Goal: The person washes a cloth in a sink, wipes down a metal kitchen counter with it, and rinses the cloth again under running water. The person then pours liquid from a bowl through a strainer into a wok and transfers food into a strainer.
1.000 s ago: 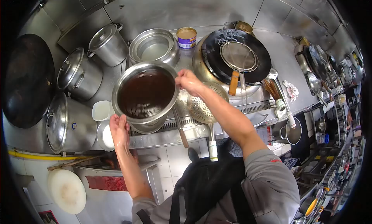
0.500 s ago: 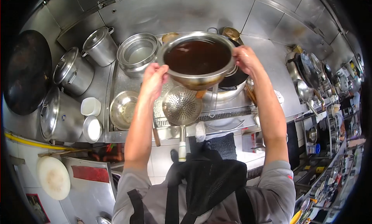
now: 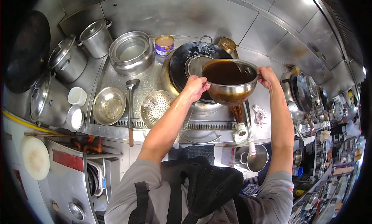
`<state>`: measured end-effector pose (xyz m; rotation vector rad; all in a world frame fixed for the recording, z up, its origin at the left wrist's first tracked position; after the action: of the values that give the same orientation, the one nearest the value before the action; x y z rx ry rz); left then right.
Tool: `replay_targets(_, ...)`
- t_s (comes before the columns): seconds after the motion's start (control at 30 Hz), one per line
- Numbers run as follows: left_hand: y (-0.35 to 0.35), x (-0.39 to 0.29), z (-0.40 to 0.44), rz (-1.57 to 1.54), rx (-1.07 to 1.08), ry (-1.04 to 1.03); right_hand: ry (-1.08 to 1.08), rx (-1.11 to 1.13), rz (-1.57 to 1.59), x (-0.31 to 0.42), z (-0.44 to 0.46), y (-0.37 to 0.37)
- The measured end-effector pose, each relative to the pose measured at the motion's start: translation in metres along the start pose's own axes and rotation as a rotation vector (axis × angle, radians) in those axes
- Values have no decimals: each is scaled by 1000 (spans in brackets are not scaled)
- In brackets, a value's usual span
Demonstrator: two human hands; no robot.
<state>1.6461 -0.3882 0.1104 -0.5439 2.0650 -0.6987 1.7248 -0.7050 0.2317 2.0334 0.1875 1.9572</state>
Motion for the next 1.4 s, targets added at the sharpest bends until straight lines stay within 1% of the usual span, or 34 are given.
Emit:
replay_targets(0.13,-14,14,8,-40,-7,35,-22,11,-80,-4,15,11)
replay_targets(0.33,-34,27,19,-140,-3,45,5,60,-139,-3,46,25)
replay_targets(0.43,-42,31,22,-172,1,62,28,51,-208,11,48,28)
replay_targets(0.67,-58,43,35,-282,5,85,102,55,-259,22,77,36)
replay_targets(0.93,-65,56,56,-430,55,149,166,60,-441,65,78,20)
replay_targets(1.07,-62,65,73,-469,61,195,228,46,-474,70,90,12)
replay_targets(1.13,-64,65,72,-495,61,205,230,61,-536,89,76,2)
replay_targets(1.23,-64,67,74,-521,77,221,274,41,-600,88,91,-3)
replay_targets(1.33,-63,71,80,-567,105,234,333,50,-600,86,108,-10)
replay_targets(1.4,-63,74,85,-597,120,240,318,43,-769,95,111,-16)
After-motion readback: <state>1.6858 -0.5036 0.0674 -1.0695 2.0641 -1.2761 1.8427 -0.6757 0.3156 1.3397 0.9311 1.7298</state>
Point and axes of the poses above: each hand's wrist, its own z-axis towards the middle knuckle, its own y-axis out of the back of the hand, x = y × z, the point moved 3 cm from there along z, towards the middle knuckle, and after that the axes turned 15 degrees about y, right-handed, at the moved point
